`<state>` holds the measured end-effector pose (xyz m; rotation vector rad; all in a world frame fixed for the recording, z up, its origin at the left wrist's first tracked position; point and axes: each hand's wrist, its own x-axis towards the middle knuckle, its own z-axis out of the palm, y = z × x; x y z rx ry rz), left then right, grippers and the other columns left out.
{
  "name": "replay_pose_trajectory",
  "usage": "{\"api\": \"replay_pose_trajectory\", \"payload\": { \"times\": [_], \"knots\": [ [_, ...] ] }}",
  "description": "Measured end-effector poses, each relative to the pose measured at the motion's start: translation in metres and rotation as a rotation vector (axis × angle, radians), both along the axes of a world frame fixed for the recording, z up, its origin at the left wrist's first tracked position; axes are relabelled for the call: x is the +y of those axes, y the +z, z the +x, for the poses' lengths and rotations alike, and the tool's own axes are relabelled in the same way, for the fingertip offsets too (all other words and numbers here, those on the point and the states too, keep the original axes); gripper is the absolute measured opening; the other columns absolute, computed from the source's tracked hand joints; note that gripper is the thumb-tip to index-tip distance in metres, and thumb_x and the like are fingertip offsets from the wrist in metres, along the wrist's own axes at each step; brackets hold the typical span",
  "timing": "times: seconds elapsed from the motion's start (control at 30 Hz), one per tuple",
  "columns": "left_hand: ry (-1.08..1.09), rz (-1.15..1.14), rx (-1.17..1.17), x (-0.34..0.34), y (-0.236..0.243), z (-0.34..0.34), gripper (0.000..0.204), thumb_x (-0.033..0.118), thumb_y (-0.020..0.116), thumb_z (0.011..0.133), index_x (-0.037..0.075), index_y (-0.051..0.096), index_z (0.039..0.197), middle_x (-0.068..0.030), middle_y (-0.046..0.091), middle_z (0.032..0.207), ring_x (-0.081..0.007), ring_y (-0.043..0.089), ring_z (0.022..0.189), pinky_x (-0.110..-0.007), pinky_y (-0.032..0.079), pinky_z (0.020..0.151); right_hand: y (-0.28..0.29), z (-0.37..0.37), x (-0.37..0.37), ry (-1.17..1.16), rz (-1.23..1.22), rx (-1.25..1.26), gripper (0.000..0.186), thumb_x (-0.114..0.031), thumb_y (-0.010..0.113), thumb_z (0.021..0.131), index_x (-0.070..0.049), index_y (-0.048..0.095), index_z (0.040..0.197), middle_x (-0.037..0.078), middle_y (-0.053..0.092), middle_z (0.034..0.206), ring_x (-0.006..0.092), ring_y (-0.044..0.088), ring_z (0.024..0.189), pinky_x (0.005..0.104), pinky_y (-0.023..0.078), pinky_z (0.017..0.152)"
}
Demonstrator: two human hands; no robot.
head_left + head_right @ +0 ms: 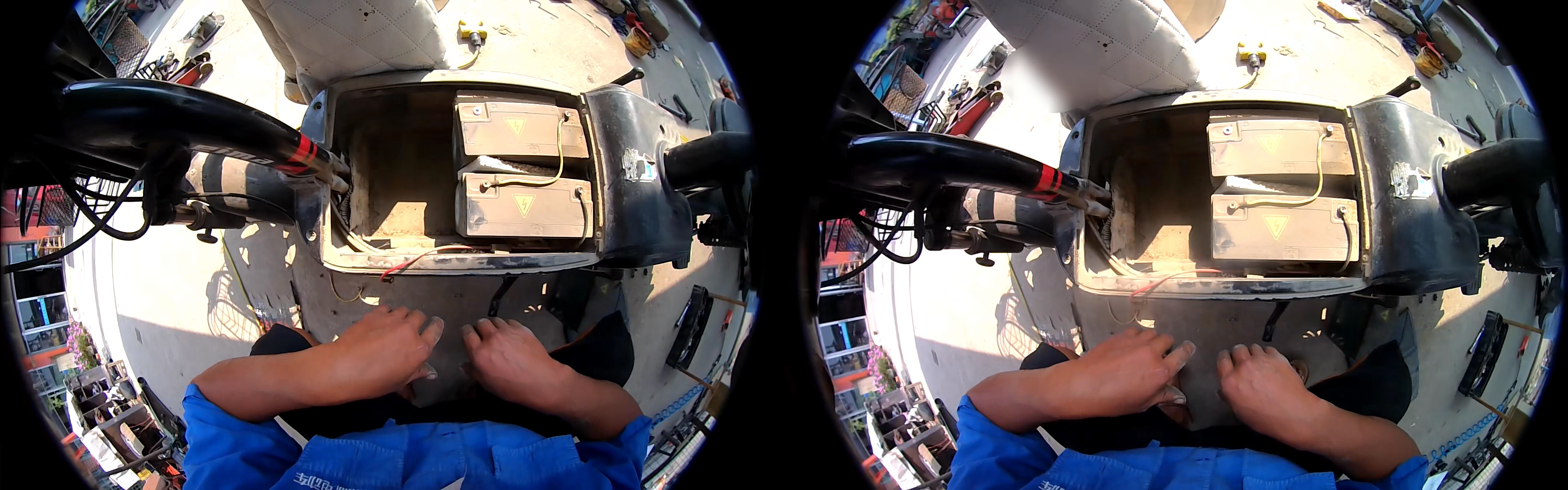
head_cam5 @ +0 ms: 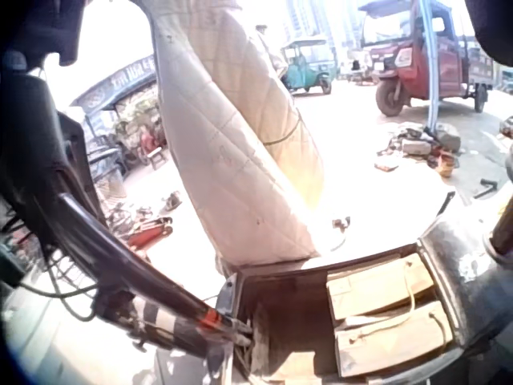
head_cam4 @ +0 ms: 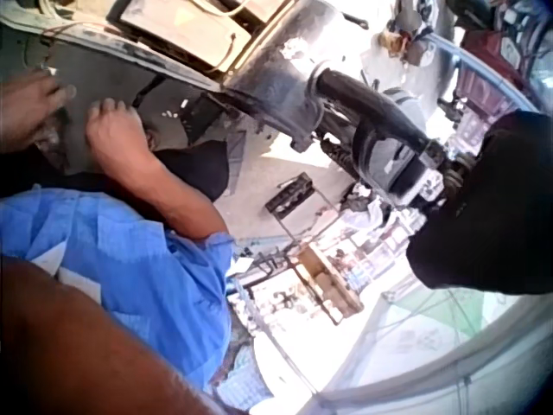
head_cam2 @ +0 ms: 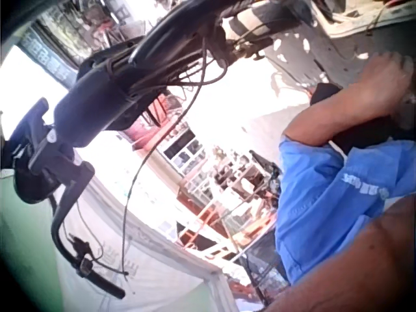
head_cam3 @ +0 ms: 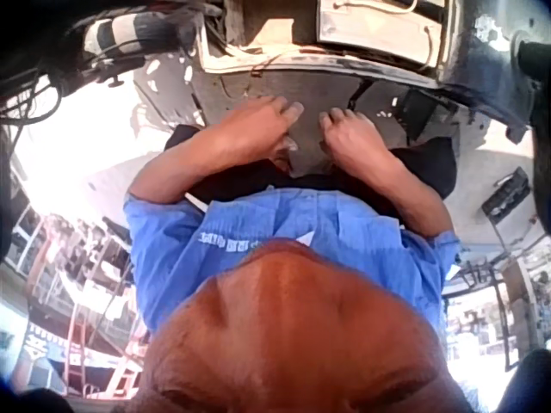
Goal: The person is working on the electrical system of an electric scooter. They remove a battery from the under-seat compartment, place it on the ground, and then use a multimeter to test the electrical connections within the compartment.
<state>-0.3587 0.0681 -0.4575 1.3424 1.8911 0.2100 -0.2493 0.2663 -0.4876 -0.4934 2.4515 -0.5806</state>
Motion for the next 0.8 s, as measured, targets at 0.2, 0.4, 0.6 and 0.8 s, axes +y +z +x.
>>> {"api": "replay_pose_trajectory", "payload": {
  "times": [0.2,0.4,0.6,0.8],
  "knots": [
    [0.033,-0.029,0.086,-0.001,0.002,0.012,0.064,0.036,0.071,0.084,-0.007,0.052,0.128,-0.0205,0.063,0.098,-0.038,0.062,0.097,-0.047,0.049,0.084,0.001,0.015,-0.003,-0.025,-0.011,0.106,0.027,-0.02,0.066,0.08,0.003,0.061,0.093,0.017,0.065,0.087,0.0309,0.066,0.083,0.0398,0.053,0.071],
    [0.096,-0.106,0.129,0.004,0.013,0.016,0.061,0.036,0.071,0.083,-0.005,0.054,0.125,-0.0214,0.063,0.097,-0.0398,0.063,0.093,-0.047,0.051,0.078,0.005,0.021,-0.004,-0.028,0.01,0.119,0.028,-0.021,0.067,0.081,0.003,0.062,0.094,0.019,0.066,0.09,0.0323,0.067,0.086,0.0409,0.054,0.073],
    [0.116,-0.09,0.187,0.0,0.011,0.022,0.057,0.032,0.072,0.083,-0.002,0.054,0.125,-0.0207,0.063,0.098,-0.0404,0.063,0.093,-0.048,0.051,0.078,0.003,0.025,-0.003,-0.043,-0.007,0.14,0.028,-0.021,0.066,0.082,0.004,0.064,0.094,0.019,0.067,0.091,0.0333,0.067,0.087,0.0418,0.054,0.075],
    [0.166,-0.134,0.183,-0.002,0.01,0.025,0.054,0.029,0.071,0.084,-0.001,0.054,0.126,-0.0209,0.062,0.101,-0.0408,0.061,0.096,-0.048,0.05,0.082,0.003,0.028,0.001,-0.071,-0.042,0.177,0.023,-0.018,0.064,0.082,0.003,0.065,0.093,0.02,0.067,0.091,0.0334,0.067,0.087,0.0417,0.053,0.076]
  ]
}}
